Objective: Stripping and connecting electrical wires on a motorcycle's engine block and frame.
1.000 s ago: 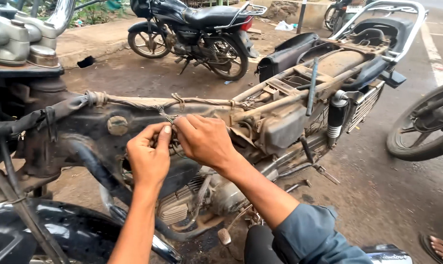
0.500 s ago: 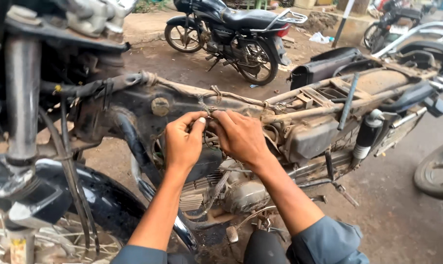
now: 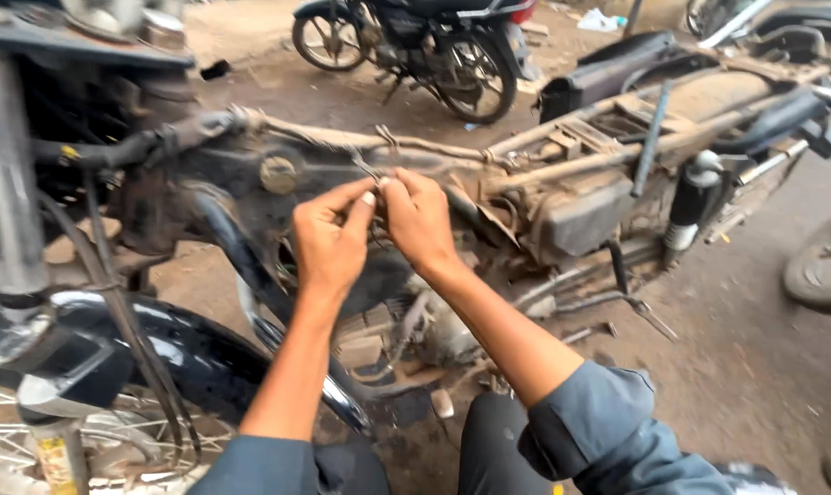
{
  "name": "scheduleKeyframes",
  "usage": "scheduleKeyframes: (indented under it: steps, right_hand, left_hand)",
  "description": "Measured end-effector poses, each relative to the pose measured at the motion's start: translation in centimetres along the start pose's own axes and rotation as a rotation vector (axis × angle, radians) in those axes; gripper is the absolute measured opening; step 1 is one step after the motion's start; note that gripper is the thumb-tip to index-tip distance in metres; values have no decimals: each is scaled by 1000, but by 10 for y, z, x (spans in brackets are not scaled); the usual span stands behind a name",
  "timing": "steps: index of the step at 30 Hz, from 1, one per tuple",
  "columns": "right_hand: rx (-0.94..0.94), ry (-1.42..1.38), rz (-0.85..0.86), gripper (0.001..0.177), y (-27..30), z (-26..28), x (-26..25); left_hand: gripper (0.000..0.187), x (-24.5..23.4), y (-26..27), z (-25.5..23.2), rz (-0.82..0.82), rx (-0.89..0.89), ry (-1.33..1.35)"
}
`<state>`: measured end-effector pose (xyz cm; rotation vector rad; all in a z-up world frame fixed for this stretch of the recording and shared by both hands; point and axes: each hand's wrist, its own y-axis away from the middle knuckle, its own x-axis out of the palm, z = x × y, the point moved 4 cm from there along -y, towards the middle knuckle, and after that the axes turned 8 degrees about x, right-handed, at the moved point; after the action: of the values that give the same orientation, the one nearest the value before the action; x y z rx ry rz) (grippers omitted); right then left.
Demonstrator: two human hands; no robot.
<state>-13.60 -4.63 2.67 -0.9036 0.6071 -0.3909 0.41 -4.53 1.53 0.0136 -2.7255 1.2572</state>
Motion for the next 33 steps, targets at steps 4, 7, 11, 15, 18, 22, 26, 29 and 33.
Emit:
scheduleKeyframes:
  steps: [4,7,11,15,18,22,26,29,33]
  right_hand:
    - [339,-170,193,22,19,-5,-44]
    - [103,253,115,35,65,-20,-112]
    - [239,535,-15,41,133,-90,-188]
    - [868,155,-342,43,247,-213,-209]
    - [1058,-226,-787,44,385,-301,-177]
    - [1397,206,-144,23,571,-347,-69]
    - [1280,452,583,42,621,-359,27]
    - [1149,597,719,40,578,-328,52]
    - [990,651,690,30,606,-358,65]
  left_hand:
    - [14,-2,-3,0,47,125,-75]
    - [13,2,6,-12,69,222,-177]
    - [61,-5,0,7,-50,295,-306]
    - [31,-11,2,40,-9,512,-388]
    - [22,-32,9,68,31,362,-315]
    - [23,-82,39,67,12,296,-485]
    - [25,-73,34,82,6,311,-552]
    - [26,-63,38,89,16,310,-591]
    - [28,-40,35,69,37,316,-634]
